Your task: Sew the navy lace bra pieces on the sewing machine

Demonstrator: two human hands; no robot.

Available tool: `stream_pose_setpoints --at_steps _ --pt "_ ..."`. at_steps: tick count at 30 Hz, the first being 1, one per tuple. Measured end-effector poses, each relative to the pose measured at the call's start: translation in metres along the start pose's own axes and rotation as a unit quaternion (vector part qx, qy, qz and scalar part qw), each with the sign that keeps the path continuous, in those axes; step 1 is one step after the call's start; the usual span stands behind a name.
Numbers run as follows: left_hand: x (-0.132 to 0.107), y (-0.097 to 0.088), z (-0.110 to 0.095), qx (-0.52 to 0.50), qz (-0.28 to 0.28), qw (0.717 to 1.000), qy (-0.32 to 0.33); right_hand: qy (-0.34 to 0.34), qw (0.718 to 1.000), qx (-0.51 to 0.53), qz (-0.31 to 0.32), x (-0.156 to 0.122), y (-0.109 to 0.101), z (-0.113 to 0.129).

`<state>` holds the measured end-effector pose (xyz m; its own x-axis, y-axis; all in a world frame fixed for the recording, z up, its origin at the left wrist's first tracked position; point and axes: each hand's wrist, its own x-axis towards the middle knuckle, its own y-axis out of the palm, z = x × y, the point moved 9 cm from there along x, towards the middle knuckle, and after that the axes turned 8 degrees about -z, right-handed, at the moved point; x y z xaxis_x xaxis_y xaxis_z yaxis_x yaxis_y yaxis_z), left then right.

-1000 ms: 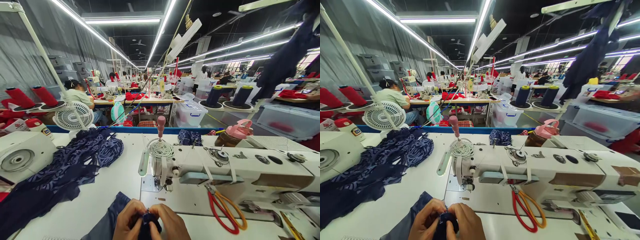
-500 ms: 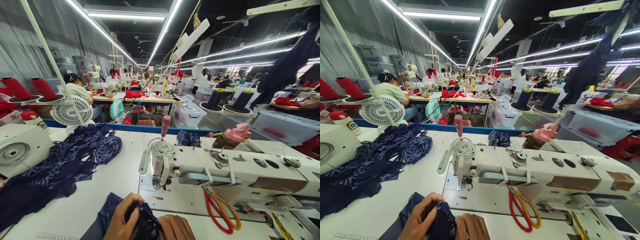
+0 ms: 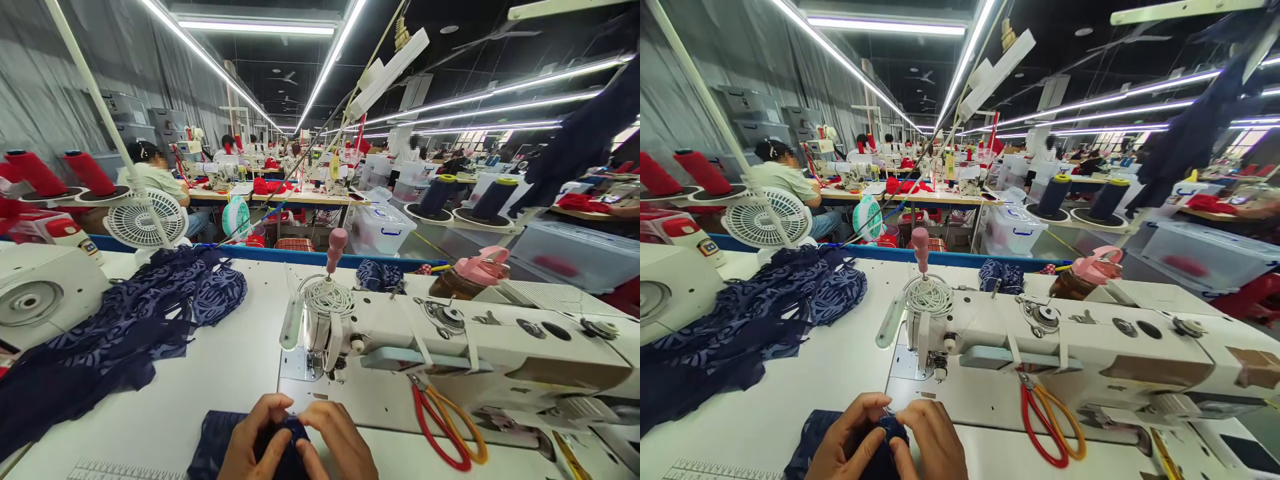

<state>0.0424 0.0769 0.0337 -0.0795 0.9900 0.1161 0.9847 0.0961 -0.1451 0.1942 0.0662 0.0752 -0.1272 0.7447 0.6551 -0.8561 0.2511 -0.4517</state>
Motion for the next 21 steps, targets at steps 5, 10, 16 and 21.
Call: stream_pose_setpoints --at_steps 5,10,16,21 --pt "0.000 -0.002 -0.016 0.022 0.010 0.998 0.063 0.006 0.998 0.004 0.054 0.001 0.012 -0.007" --pt "-0.002 -0.010 -0.022 0.083 -0.043 0.993 0.072 0.039 0.994 0.022 0.099 0.000 0.014 -0.012" --pt "-0.001 0.002 -0.035 0.096 -0.024 0.987 0.124 0.059 0.994 0.005 0.089 0.001 0.013 -0.016" --pt "0.000 0.009 -0.041 0.103 0.005 0.983 0.154 0.058 0.994 0.015 0.091 -0.001 0.016 -0.017"
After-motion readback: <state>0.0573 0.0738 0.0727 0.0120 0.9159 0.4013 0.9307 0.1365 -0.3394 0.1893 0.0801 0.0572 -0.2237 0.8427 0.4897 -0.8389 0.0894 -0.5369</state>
